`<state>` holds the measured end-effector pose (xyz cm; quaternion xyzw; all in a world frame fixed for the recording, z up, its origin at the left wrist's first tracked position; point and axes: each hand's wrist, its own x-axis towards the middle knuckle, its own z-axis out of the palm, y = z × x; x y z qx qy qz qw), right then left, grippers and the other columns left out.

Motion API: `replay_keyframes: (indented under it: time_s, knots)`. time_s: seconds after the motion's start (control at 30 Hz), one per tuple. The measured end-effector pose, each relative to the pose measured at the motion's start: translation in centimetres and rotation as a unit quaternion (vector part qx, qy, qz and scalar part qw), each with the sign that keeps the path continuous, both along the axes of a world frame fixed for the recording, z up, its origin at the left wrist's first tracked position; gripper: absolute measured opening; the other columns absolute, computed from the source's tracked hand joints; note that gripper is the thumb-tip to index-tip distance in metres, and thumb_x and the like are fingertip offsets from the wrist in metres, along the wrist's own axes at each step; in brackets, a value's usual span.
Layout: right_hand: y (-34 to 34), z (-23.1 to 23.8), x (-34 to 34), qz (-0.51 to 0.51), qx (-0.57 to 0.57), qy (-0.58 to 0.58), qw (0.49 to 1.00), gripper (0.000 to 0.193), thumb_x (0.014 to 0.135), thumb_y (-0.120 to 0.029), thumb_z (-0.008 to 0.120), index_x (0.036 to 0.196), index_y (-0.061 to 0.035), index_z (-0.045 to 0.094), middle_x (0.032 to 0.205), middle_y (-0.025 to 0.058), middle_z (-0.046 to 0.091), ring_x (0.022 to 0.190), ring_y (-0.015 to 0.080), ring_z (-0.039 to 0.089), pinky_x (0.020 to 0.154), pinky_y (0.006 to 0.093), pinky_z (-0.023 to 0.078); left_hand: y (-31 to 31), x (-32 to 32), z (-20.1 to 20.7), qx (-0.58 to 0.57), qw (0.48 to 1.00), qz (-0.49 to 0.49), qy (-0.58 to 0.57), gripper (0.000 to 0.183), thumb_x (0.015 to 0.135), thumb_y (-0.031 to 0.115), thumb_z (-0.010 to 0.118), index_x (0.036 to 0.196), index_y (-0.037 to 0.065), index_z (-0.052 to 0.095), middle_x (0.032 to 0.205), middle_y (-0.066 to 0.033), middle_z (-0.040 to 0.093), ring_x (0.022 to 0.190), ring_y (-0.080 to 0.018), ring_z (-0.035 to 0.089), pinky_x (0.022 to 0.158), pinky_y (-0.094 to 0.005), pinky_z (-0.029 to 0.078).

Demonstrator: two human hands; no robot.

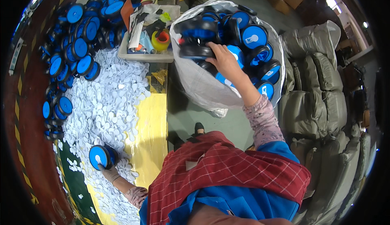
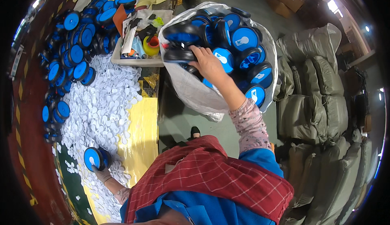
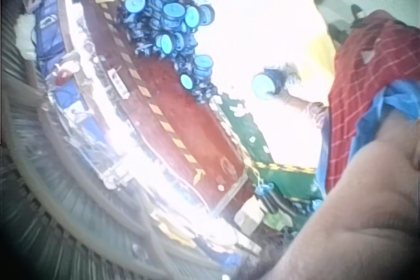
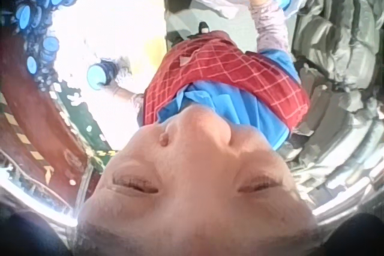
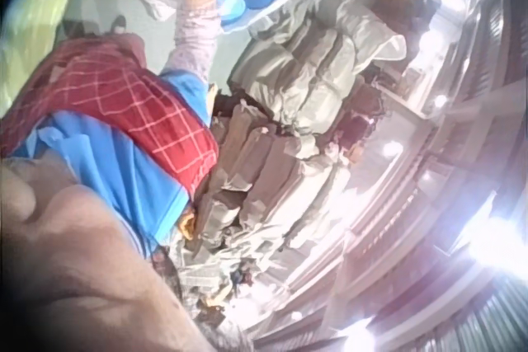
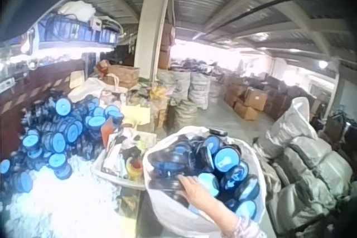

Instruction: The person repeatedly picks up blue circular objects and white plastic pieces from a yellow table, inserts the white pieces into the blue objects, and places the assembled units into a large white sack. The person continues this cycle until the sack is full, then lifts and moves the sack across the room.

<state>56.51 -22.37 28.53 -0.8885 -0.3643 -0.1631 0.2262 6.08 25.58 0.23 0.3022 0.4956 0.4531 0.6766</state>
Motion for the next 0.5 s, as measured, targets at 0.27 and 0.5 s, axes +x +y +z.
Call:
replay_keyframes:
  time_s: [0.27,0.5]
  knots:
    - [-3.3,-4.7,5.0,0.007,-0.24,0.037,0.97,0.044,0.079,-0.008,0.068,0.122,-0.0067,0.055,0.111,0.0121,0.063,0.107,0.0332,0.058,0.086,0.0451,0.05,-6.5,10.5,11.8,0.176,0.97,0.162,0.042,0.067,0.09,0.033,0.073,0.134,-0.009,0.046,0.127,-0.0229,0.056,0.105,-0.0314,0.061,0.086,-0.0415,0.056]
    - [-13.5,0.6,-0.3,0.164,-0.099,0.022,0.981,0.061,0.082,-0.013,0.072,0.137,-0.0078,0.048,0.128,0.0132,0.055,0.114,0.0335,0.055,0.093,0.0425,0.049,-25.1,24.0,24.0,0.332,0.941,-0.012,-0.073,0.058,0.101,0.025,0.054,0.144,-0.01,0.035,0.142,-0.0254,0.045,0.126,-0.0339,0.05,0.109,-0.0422,0.04]
